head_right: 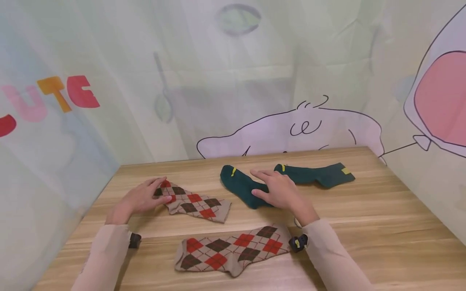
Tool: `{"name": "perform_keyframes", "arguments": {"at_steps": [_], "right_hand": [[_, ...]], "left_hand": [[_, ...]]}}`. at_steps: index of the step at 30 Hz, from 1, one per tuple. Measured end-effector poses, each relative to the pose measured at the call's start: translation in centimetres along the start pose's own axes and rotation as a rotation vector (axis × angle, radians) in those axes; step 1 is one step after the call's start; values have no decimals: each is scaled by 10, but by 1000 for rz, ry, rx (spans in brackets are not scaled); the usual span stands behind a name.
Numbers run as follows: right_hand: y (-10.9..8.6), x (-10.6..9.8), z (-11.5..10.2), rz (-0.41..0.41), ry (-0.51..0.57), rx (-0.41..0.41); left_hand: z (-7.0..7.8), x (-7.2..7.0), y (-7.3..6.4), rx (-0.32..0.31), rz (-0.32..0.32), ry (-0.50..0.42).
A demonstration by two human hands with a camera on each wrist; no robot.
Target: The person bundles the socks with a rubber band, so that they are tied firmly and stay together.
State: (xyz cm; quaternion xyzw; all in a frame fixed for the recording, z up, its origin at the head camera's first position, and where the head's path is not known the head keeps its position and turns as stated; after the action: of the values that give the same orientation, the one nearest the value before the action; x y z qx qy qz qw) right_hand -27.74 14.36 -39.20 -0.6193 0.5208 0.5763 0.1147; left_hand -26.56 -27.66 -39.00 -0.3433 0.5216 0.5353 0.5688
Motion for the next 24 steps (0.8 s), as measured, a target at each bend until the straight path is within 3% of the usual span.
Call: {"name": "perform_keyframes", "arguments": {"at_steps": [7,17,24], "right_hand": [[2,12,-8,-84,199,-8],[1,29,-26,-130,330,-42],[-1,35,-36,-155,361,-76]], "left_hand": [[-2,-2,-1,10,12,8],[-10,-1,-4,-11,-9,6],[-14,-2,-4,-27,-22,-9]]}}
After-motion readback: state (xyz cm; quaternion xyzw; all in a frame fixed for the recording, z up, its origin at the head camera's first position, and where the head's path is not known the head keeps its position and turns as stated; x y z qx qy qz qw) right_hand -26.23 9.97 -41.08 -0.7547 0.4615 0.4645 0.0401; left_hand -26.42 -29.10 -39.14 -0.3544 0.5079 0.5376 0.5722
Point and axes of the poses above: each hand's wrist, its own y-axis towards the middle knuckle, its own x-axis out of the palm, z = x × y, the point moved 2 cm from there along y, towards the middle knuckle, and after that the axes turned 12 degrees about z, right-handed, at the moved point
